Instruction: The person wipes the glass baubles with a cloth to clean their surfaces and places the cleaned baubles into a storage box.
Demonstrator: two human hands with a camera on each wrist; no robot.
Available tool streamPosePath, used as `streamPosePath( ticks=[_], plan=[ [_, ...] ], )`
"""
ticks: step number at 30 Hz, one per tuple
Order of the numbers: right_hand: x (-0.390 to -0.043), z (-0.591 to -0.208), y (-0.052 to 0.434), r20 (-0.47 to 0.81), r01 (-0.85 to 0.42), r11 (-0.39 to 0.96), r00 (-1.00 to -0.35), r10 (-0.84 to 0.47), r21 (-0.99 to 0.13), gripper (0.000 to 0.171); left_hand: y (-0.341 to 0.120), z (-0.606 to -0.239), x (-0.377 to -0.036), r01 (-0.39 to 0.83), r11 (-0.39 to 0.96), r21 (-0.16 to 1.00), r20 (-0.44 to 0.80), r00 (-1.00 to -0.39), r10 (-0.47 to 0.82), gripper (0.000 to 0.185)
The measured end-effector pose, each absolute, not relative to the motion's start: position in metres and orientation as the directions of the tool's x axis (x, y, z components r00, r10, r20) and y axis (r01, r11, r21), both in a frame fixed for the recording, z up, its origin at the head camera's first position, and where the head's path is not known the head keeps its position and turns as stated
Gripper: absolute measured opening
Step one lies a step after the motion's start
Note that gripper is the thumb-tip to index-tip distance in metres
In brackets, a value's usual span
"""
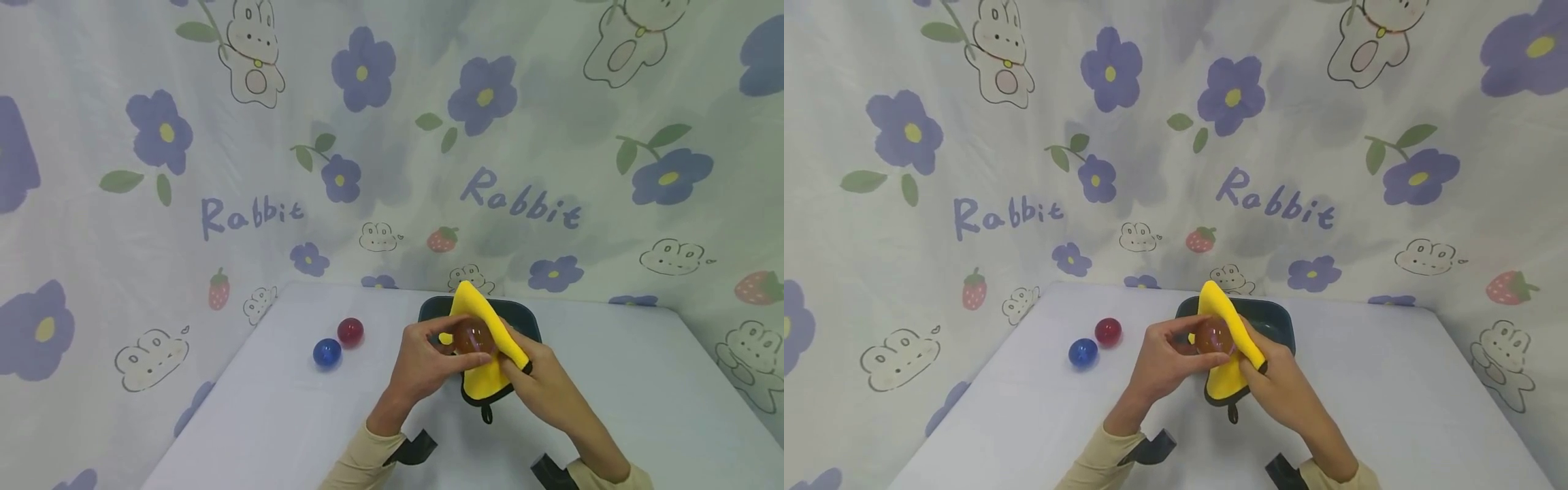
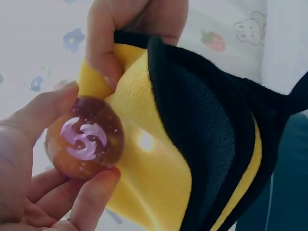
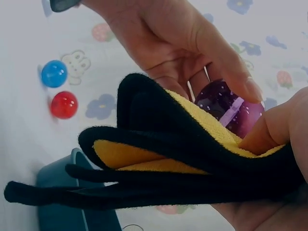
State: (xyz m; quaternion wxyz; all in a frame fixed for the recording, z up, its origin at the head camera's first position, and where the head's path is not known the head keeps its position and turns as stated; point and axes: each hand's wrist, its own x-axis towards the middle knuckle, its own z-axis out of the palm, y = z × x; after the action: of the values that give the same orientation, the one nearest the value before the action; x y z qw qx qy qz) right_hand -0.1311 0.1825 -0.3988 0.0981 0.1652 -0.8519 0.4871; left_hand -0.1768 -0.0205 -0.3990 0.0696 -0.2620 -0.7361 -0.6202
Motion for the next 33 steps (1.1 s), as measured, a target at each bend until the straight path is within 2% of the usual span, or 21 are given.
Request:
streamPosePath(
  ticks=[18, 27, 33],
  plan=[
    [-0.126, -0.396, 0.18, 0.354, -0.398, 0.481, -0.917, -0.183, -0.781, 0.055, -0.016, -0.401, -0.177, 0.498, 0.052, 0.865, 0.479, -0.853, 0.205, 0.042],
    [-0.12, -0.39, 0.18, 0.352, -0.402, 0.489, -0.915, -0.195, -0.774, 0.058, -0.016, -0.4, -0.176, 0.455, 0.094, 0.886, 0.438, -0.885, 0.155, 0.057],
    [-0.115, -0.386, 0.18, 0.395, -0.433, 0.507, -0.899, -0.188, -0.745, 0.06, -0.017, -0.399, -0.175, 0.439, 0.14, 0.888, 0.415, -0.894, 0.169, 0.056]
  ],
)
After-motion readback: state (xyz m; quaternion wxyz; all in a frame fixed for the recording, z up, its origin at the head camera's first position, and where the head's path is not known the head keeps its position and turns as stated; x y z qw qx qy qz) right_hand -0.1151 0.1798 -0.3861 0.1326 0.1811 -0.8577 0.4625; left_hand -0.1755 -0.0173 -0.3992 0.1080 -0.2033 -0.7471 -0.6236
